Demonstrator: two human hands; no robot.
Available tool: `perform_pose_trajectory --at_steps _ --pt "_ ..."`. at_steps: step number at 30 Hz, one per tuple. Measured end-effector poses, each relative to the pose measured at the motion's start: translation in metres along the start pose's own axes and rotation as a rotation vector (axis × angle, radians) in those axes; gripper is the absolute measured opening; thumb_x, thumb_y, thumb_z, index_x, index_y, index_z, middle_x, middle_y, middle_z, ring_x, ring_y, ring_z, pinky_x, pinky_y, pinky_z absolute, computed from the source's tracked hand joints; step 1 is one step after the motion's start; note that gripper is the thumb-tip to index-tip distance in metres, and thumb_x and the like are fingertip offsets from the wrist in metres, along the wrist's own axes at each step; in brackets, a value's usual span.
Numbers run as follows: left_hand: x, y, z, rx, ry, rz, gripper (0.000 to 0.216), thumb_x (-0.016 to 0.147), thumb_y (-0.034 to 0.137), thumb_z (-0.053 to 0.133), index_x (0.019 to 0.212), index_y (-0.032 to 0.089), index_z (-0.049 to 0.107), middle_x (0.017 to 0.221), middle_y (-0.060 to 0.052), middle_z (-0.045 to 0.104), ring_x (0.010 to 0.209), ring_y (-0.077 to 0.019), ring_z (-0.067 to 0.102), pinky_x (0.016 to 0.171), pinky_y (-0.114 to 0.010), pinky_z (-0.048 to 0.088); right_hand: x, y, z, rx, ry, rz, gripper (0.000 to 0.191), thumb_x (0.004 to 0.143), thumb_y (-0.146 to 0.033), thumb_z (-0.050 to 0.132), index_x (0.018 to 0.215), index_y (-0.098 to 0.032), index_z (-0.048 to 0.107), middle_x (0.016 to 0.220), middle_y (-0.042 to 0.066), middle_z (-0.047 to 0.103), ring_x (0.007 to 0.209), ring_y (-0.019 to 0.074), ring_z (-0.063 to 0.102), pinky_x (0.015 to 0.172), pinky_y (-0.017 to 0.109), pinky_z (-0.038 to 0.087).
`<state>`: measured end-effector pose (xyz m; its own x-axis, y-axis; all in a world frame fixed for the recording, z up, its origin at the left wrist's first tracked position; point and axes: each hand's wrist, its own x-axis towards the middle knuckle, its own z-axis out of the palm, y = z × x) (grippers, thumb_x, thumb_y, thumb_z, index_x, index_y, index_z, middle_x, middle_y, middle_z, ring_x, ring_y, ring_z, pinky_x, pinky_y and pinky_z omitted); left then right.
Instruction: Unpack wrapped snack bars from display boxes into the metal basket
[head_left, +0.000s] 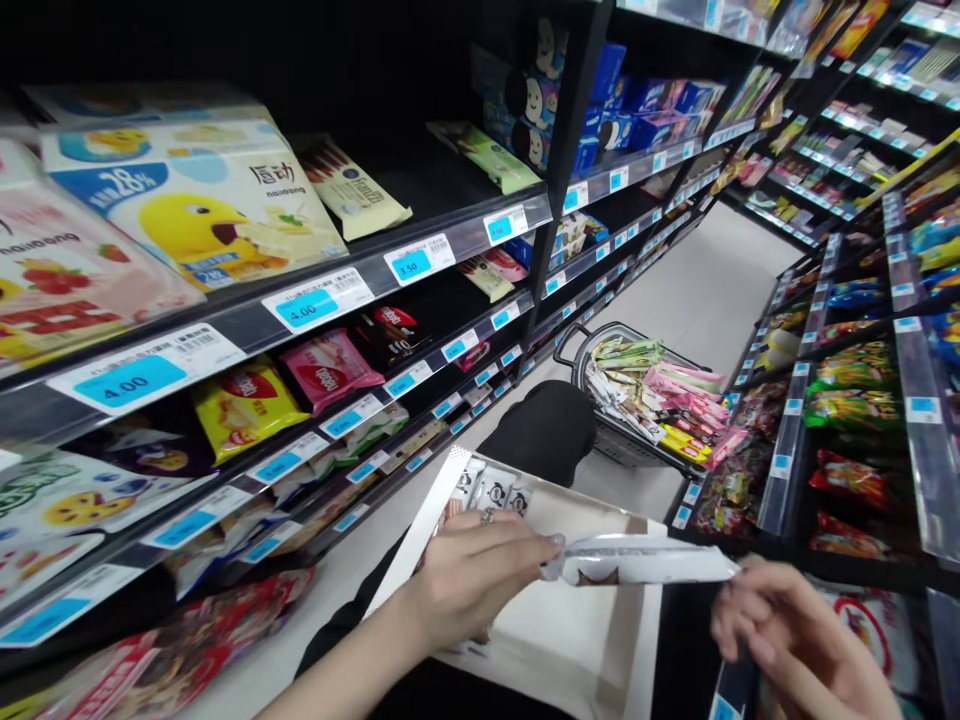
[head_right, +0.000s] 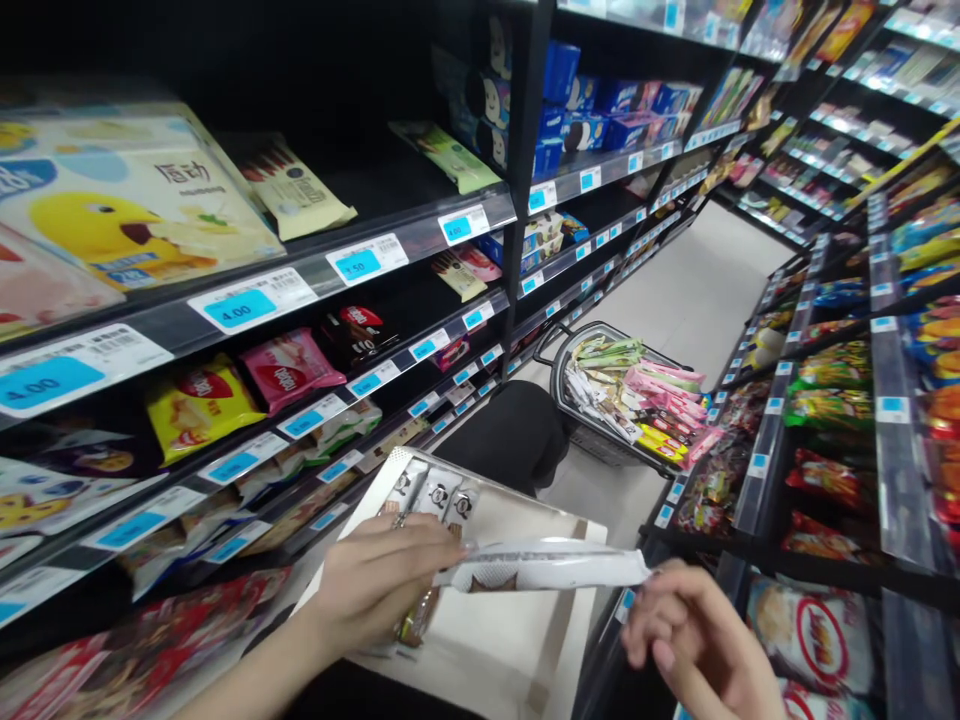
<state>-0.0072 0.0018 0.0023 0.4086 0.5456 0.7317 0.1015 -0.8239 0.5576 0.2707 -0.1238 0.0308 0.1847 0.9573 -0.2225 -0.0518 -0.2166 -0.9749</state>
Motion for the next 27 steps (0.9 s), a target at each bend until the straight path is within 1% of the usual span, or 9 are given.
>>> perform_pose_trajectory --at_steps 4,6,9,12,16,19,22,25,27 --pt "0.002 0.001 0.001 -0.02 0.014 -0.115 0.015 0.092 0.014 0.054 0.092 0.017 0.069 0.071 -0.002 0.074 0.064 -0.015 0.071 0.061 -0.022 0.055 0.01 0.005 0.011 -0.126 0.147 -0.316 0.044 0.075 -0.045 0.075 0.116 -0.031 0.065 0.102 0.009 0.068 0.073 0.0215 0.069 0.061 0.03 0.057" --pt "0.002 0.001 0.002 -0.03 0.033 -0.149 0.014 0.092 0.014 0.055 0.089 0.017 0.068 0.07 -0.002 0.073 0.062 -0.0141 0.069 0.06 -0.021 0.054 0.012 0.005 0.014 -0.322 0.164 -0.361 0.034 0.077 -0.041 0.075 0.108 -0.028 0.071 0.097 0.01 0.072 0.078 0.0227 0.069 0.063 0.027 0.056" --pt "-0.002 0.001 0.006 -0.031 -0.002 -0.249 0.019 0.093 0.015 0.053 0.077 0.016 0.064 0.062 0.0 0.066 0.054 -0.0111 0.062 0.052 -0.02 0.046 0.014 0.006 0.02 -0.45 0.313 -0.38 0.011 0.077 -0.034 0.075 0.079 -0.023 0.076 0.081 0.007 0.073 0.07 0.0194 0.068 0.056 0.02 0.052" --pt "-0.007 0.0 0.008 -0.016 -0.086 -0.378 0.033 0.095 0.02 0.048 0.063 0.017 0.054 0.054 0.003 0.052 0.049 -0.0094 0.05 0.048 -0.021 0.036 0.017 0.008 0.03 -0.447 0.492 -0.326 0.023 0.076 -0.038 0.074 0.064 -0.019 0.071 0.064 0.003 0.068 0.054 0.0141 0.061 0.05 0.018 0.047" --pt "-0.007 -0.001 0.008 0.044 -0.204 -0.423 0.037 0.099 0.022 0.036 0.064 0.018 0.047 0.056 0.003 0.047 0.052 -0.01 0.046 0.051 -0.021 0.035 0.023 0.015 0.031 -0.473 0.546 -0.21 0.031 0.075 -0.044 0.073 0.062 -0.017 0.068 0.052 0.0 0.061 0.048 0.0123 0.054 0.049 0.02 0.043" --pt "-0.006 -0.005 0.011 0.286 -0.345 -0.331 0.035 0.1 0.024 0.034 0.071 0.017 0.053 0.065 -0.001 0.055 0.064 -0.0155 0.053 0.057 -0.025 0.039 0.04 0.021 0.009 -0.411 0.739 -0.171 0.031 0.074 -0.046 0.073 0.074 -0.016 0.069 0.054 -0.001 0.062 0.05 0.0137 0.053 0.052 0.024 0.043" --pt "-0.011 -0.011 0.02 0.573 -0.545 -0.295 0.019 0.094 0.029 0.049 0.089 0.015 0.06 0.087 -0.008 0.063 0.087 -0.0265 0.057 0.071 -0.035 0.044 0.072 0.031 -0.028 -0.393 0.965 -0.163 0.038 0.072 -0.051 0.073 0.082 -0.014 0.068 0.058 0.0 0.062 0.052 0.0172 0.056 0.054 0.029 0.045" --pt "-0.021 -0.015 0.031 0.702 -0.67 -0.332 0.016 0.09 0.022 0.055 0.103 0.014 0.058 0.102 -0.012 0.062 0.097 -0.0286 0.055 0.085 -0.043 0.042 0.115 0.05 -0.061 -0.382 0.912 -0.079 0.039 0.069 -0.052 0.075 0.072 -0.015 0.062 0.057 0.0 0.061 0.053 0.02 0.06 0.058 0.032 0.05" --pt "-0.026 -0.015 0.036 0.733 -0.706 -0.337 0.016 0.086 0.012 0.053 0.101 0.014 0.058 0.1 -0.012 0.061 0.096 -0.0278 0.054 0.086 -0.043 0.041 0.145 0.066 -0.075 -0.412 0.878 -0.007 0.035 0.075 -0.046 0.074 0.07 -0.014 0.061 0.06 -0.001 0.061 0.059 0.0189 0.063 0.062 0.032 0.052"
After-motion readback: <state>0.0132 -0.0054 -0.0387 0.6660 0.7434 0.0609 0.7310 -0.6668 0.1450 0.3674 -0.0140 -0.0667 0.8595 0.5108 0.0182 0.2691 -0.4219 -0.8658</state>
